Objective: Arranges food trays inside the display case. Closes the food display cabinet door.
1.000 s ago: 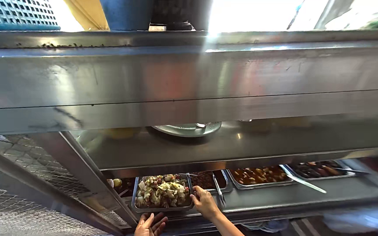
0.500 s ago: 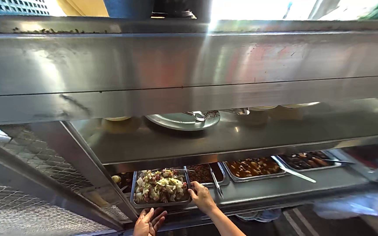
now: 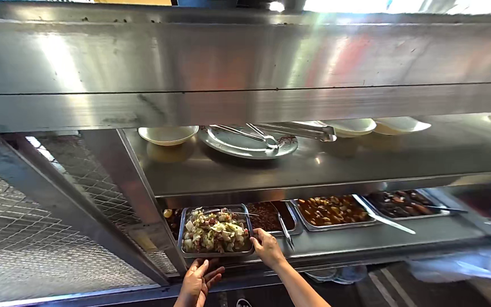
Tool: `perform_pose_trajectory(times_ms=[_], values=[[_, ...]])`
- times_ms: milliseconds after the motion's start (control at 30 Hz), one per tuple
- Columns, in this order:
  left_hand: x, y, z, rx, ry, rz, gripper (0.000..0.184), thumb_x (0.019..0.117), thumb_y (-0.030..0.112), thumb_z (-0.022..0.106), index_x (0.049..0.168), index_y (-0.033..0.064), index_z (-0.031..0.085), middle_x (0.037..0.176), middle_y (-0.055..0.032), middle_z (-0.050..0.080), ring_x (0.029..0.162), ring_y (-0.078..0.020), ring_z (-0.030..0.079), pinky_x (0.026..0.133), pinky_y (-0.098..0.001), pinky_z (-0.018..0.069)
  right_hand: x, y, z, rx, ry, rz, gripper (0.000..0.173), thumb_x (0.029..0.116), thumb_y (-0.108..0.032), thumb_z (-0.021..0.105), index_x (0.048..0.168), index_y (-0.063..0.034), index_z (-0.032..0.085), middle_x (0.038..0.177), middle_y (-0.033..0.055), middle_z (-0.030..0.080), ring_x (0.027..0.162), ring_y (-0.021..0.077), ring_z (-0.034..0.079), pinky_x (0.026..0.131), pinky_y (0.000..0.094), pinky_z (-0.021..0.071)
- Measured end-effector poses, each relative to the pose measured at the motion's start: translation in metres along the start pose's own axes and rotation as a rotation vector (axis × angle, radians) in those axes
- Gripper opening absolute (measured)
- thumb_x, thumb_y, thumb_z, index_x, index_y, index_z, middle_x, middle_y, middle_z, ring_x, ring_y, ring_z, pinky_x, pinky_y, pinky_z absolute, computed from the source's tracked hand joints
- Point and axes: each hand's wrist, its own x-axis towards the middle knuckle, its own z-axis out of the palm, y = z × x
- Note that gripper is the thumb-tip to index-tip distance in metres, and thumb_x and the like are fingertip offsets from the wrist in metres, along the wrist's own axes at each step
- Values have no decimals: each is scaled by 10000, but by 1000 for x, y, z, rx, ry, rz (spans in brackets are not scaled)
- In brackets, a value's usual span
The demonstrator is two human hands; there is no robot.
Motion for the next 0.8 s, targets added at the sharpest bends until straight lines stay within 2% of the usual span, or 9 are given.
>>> perform_pose_trajectory(times_ms=[133, 233, 333, 367, 433, 500, 567, 700, 800], values=[[-25, 3, -15, 239, -75, 69, 382, 1114, 106, 332, 1475, -23, 338, 1234, -230, 662, 973, -301, 733, 842, -412, 609, -3, -4, -1, 7, -20, 12, 366, 1053, -173, 518, 1373, -4, 575, 1163, 194, 698, 1067, 298, 687, 988, 451, 521], [-56, 0, -31, 487, -102, 430, 424, 1045, 26, 382, 1455, -73, 342, 1226, -196, 672, 997, -251, 729, 865, -408, 609, -6, -7, -4, 1, -46, 38, 379, 1071, -170, 482, 1409, -13, 554, 1222, 203, 684, 1104, 304, 684, 1009, 455, 517], [-79, 3, -36, 500, -45, 757, 555, 995, -21, 421, 1489, -101, 180, 1176, -176, 679, 925, -220, 745, 835, -398, 632, -9, -10, -8, -1, -75, 54, 416, 1080, -185, 472, 1458, -16, 511, 1263, 210, 669, 1116, 307, 684, 1020, 454, 517], [-84, 5, -36, 490, -7, 786, 592, 992, -25, 420, 1508, -90, 138, 1178, -175, 675, 915, -212, 744, 828, -391, 633, -10, -11, -9, 4, -81, 59, 434, 1076, -195, 488, 1470, -13, 495, 1264, 212, 667, 1114, 308, 682, 1019, 454, 516], [-89, 8, -34, 498, 59, 762, 602, 1001, -15, 410, 1534, -65, 137, 1185, -169, 674, 920, -201, 740, 819, -375, 631, -9, -10, -10, 26, -103, 87, 466, 1069, -233, 517, 1481, -20, 474, 1228, 206, 674, 1033, 297, 704, 959, 454, 548], [-87, 6, -30, 510, 88, 713, 601, 1010, -8, 403, 1551, -49, 146, 1183, -170, 685, 919, -206, 742, 811, -369, 628, -4, -10, -9, 70, -151, 129, 457, 1074, -238, 515, 1479, -35, 450, 1141, 194, 679, 846, 275, 725, 808, 441, 604], [-83, 1, -23, 501, 101, 714, 625, 1005, -21, 415, 1555, -40, 118, 1166, -172, 693, 910, -214, 749, 811, -369, 632, 1, -10, -8, 132, -185, 144, 434, 1066, -183, 522, 1469, -42, 440, 1058, 182, 679, 726, 255, 708, 704, 424, 608], [-80, -7, -5, 442, 171, 744, 670, 989, -47, 445, 1554, -24, 85, 1088, -177, 706, 889, -228, 755, 804, -369, 638, 13, -5, -10, 330, -196, 196, 361, 1055, -121, 529, 1394, -20, 456, 1022, 172, 681, 656, 229, 708, 622, 383, 620], [-80, -10, 3, 432, 224, 745, 668, 992, -50, 450, 1555, -15, 92, 1067, -175, 709, 882, -225, 757, 800, -367, 639, 22, -7, -17, 380, -236, 247, 333, 1059, -108, 517, 1368, 0, 451, 1003, 180, 669, 652, 225, 719, 618, 371, 633]])
